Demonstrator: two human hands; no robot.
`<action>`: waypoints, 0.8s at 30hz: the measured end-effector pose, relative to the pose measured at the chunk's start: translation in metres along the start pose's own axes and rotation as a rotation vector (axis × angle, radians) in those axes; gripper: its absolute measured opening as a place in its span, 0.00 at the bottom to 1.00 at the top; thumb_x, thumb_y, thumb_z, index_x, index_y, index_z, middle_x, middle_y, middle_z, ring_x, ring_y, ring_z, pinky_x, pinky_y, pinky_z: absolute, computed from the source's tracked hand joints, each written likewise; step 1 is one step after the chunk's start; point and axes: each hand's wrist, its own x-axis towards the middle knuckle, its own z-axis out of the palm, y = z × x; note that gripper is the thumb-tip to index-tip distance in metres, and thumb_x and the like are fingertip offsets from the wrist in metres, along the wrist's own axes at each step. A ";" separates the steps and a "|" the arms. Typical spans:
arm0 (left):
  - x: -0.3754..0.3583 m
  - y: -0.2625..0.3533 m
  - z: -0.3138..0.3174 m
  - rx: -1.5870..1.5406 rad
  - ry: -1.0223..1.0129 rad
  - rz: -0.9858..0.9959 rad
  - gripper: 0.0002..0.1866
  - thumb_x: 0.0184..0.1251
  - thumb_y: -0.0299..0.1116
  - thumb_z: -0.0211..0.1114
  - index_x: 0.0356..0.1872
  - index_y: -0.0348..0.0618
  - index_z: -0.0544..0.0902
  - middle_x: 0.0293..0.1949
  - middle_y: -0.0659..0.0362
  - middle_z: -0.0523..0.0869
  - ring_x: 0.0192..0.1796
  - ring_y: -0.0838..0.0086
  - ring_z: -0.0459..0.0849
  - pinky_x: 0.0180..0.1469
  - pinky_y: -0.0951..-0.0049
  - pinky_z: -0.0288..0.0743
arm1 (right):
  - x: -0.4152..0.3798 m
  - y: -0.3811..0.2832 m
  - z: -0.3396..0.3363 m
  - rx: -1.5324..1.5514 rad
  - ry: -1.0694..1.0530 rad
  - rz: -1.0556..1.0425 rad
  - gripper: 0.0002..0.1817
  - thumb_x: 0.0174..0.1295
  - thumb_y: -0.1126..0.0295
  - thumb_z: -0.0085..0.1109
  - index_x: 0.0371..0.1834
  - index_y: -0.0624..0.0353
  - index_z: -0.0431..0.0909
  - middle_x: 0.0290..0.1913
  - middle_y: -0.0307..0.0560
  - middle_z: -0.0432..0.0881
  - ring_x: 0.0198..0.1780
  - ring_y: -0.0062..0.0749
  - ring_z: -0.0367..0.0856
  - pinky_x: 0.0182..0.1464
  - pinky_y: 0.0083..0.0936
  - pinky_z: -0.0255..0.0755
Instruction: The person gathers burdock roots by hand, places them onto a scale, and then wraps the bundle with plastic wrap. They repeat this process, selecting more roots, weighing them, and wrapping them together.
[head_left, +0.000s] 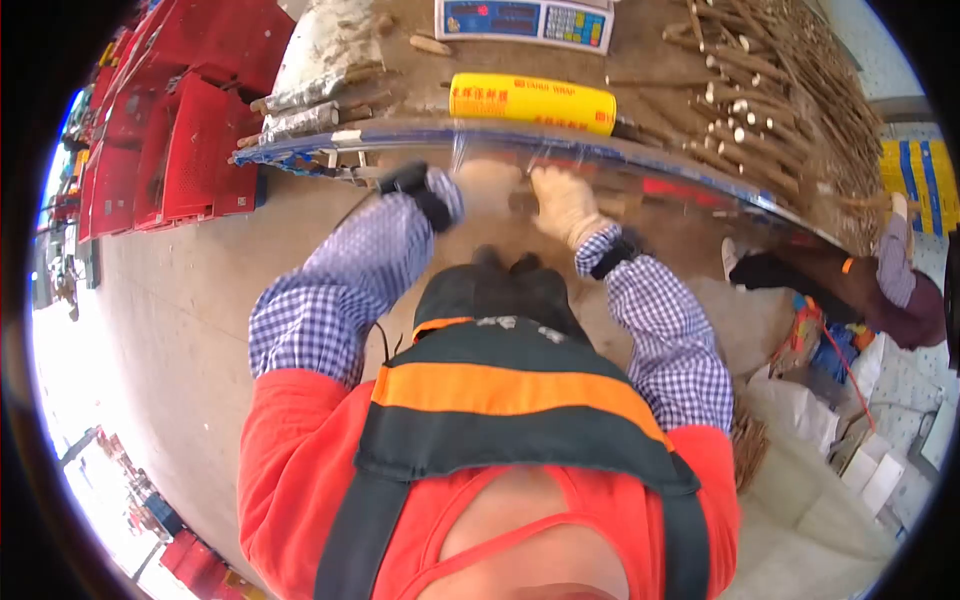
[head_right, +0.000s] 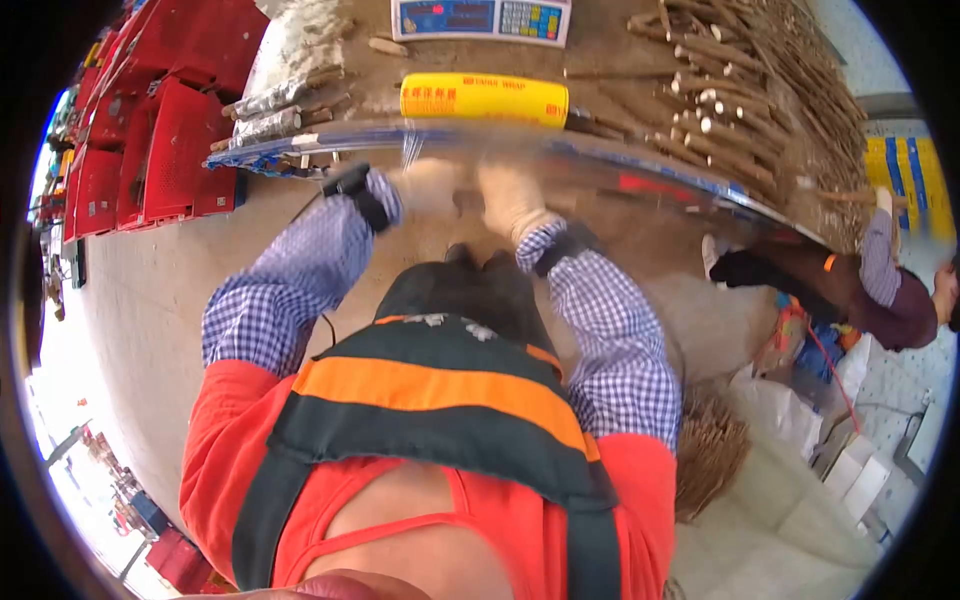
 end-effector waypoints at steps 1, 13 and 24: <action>-0.001 0.011 0.010 0.199 0.201 -0.104 0.27 0.49 0.43 0.71 0.51 0.44 0.80 0.40 0.46 0.87 0.45 0.53 0.85 0.48 0.57 0.78 | 0.004 0.011 -0.006 0.285 -0.102 -0.056 0.27 0.42 0.54 0.69 0.42 0.62 0.80 0.45 0.61 0.84 0.51 0.48 0.82 0.52 0.40 0.76; 0.025 -0.038 -0.007 0.024 0.419 0.311 0.28 0.57 0.51 0.68 0.57 0.48 0.80 0.60 0.54 0.79 0.62 0.57 0.76 0.63 0.60 0.69 | -0.001 -0.015 -0.014 0.038 -0.034 0.024 0.11 0.54 0.68 0.62 0.40 0.55 0.78 0.40 0.46 0.78 0.42 0.38 0.82 0.39 0.31 0.81; 0.033 -0.024 0.021 0.424 0.545 0.108 0.30 0.59 0.51 0.61 0.62 0.48 0.79 0.76 0.60 0.59 0.75 0.61 0.57 0.74 0.52 0.49 | -0.091 -0.012 0.093 0.935 -0.542 0.037 0.27 0.42 0.57 0.66 0.43 0.64 0.80 0.39 0.64 0.84 0.42 0.55 0.84 0.45 0.46 0.76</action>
